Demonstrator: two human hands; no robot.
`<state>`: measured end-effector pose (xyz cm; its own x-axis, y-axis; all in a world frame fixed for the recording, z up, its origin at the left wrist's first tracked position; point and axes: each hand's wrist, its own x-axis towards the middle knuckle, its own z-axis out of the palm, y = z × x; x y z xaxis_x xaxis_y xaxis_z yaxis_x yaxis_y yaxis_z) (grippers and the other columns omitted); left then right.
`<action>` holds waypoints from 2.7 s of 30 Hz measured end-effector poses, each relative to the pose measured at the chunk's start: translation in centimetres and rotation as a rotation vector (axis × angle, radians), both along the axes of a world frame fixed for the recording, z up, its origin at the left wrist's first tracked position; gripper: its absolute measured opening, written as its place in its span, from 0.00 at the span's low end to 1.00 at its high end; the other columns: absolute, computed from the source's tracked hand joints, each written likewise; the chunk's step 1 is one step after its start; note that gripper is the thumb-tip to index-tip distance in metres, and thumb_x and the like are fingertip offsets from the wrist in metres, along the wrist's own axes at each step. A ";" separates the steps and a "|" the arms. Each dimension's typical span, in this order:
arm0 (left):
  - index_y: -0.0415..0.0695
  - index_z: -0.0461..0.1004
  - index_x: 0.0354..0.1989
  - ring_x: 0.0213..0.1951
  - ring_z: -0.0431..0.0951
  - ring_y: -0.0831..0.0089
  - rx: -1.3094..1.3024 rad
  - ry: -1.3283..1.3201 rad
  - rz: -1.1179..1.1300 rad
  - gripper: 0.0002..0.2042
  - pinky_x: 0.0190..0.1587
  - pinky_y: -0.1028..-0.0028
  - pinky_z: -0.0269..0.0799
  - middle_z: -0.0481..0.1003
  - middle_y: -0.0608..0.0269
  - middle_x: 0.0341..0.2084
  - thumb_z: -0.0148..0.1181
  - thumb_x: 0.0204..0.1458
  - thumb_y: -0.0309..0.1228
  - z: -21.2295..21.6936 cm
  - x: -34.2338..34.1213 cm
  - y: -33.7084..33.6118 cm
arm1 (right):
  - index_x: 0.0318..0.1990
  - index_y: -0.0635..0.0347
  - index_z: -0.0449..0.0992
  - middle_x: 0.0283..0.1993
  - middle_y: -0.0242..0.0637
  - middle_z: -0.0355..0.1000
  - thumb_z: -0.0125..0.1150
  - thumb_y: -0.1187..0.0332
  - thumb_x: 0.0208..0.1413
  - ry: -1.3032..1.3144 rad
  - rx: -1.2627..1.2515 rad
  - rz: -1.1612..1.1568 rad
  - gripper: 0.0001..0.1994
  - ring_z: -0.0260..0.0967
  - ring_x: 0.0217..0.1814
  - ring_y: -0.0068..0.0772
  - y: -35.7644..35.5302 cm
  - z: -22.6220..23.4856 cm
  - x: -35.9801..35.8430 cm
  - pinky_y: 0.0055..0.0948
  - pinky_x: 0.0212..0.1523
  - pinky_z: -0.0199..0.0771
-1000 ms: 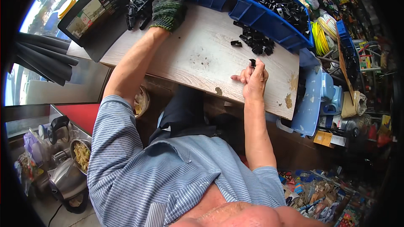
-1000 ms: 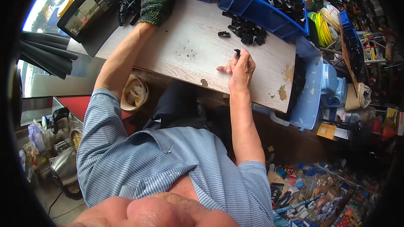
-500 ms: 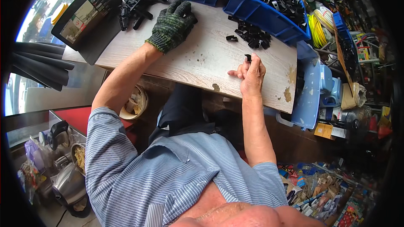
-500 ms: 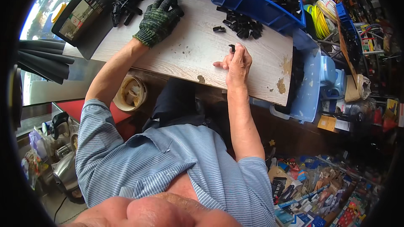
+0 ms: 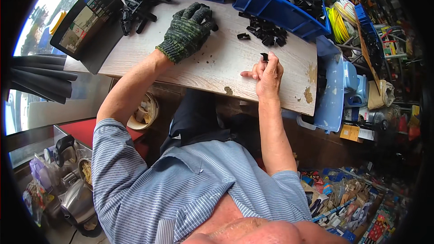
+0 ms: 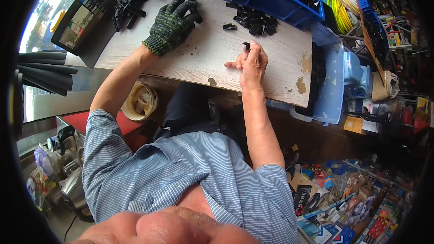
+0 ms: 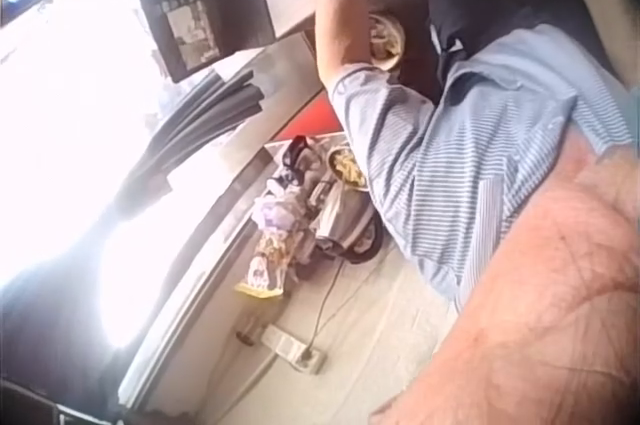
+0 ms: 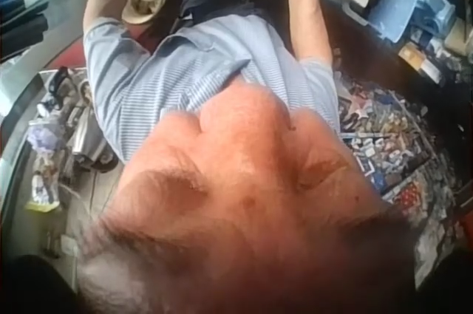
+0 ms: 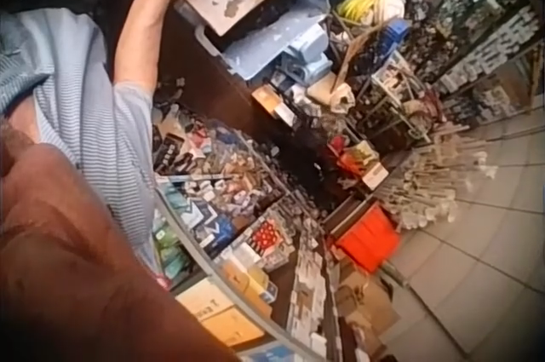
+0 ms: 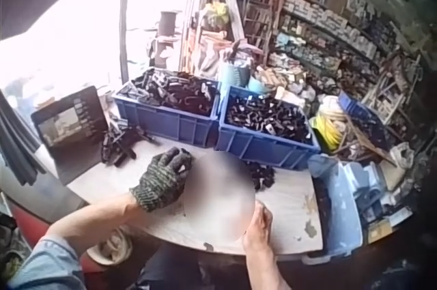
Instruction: Sorting and assembling small black plastic components from bins on a workstation.
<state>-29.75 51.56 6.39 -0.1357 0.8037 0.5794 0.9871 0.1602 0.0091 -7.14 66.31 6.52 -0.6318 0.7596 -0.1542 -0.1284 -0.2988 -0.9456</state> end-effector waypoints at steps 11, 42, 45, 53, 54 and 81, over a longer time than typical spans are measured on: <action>0.48 0.77 0.49 0.54 0.72 0.50 0.083 -0.091 0.316 0.17 0.56 0.55 0.68 0.76 0.56 0.49 0.64 0.52 0.38 -0.4 -1.8 -0.7 | 0.23 0.55 0.65 0.11 0.24 0.44 0.43 0.53 0.65 0.048 -0.013 0.024 0.21 0.46 0.14 0.21 0.4 -0.3 0.4 0.51 0.27 0.82; 0.46 0.76 0.38 0.39 0.76 0.53 -0.078 -0.001 0.359 0.09 0.40 0.55 0.73 0.76 0.55 0.34 0.56 0.57 0.38 -1.2 -1.2 -3.3 | 0.22 0.54 0.63 0.12 0.23 0.44 0.44 0.55 0.64 0.049 0.008 -0.013 0.19 0.47 0.14 0.21 0.0 -0.3 0.2 0.48 0.25 0.83; 0.45 0.75 0.36 0.40 0.76 0.55 -0.045 -0.054 0.342 0.07 0.40 0.57 0.72 0.77 0.57 0.33 0.58 0.56 0.35 -1.5 -0.5 -3.6 | 0.26 0.57 0.64 0.12 0.24 0.46 0.45 0.58 0.62 0.059 -0.014 -0.034 0.16 0.46 0.13 0.20 -0.1 -0.3 0.1 0.45 0.24 0.83; 0.50 0.77 0.52 0.40 0.78 0.52 0.139 -1.147 -0.091 0.12 0.42 0.60 0.73 0.77 0.53 0.37 0.51 0.63 0.33 0.0 9.6 -0.3 | 0.27 0.58 0.64 0.14 0.25 0.48 0.42 0.59 0.62 0.052 -0.040 -0.109 0.15 0.46 0.12 0.19 -0.4 -0.2 -0.2 0.41 0.20 0.81; 0.49 0.77 0.52 0.40 0.78 0.52 0.059 -1.150 -0.103 0.12 0.42 0.60 0.73 0.77 0.53 0.38 0.51 0.63 0.33 1.2 10.9 0.3 | 0.27 0.58 0.64 0.14 0.25 0.49 0.42 0.59 0.62 0.061 -0.037 -0.117 0.15 0.45 0.12 0.19 -0.3 -0.1 -0.1 0.40 0.19 0.81; 0.41 0.70 0.54 0.43 0.79 0.45 0.415 -0.377 -0.143 0.15 0.45 0.54 0.74 0.72 0.48 0.55 0.48 0.63 0.34 -6.6 14.3 7.1 | 0.22 0.55 0.65 0.22 0.20 0.56 0.50 0.68 0.62 -0.024 0.353 -0.157 0.14 0.50 0.25 0.14 1.0 -2.2 0.7 0.21 0.26 0.55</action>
<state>-15.44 58.66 -0.17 -0.3003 0.5452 0.7827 0.9151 -0.0668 0.3976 -6.47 67.26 4.32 -0.5026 0.8560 0.1209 -0.1237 0.0672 -0.9900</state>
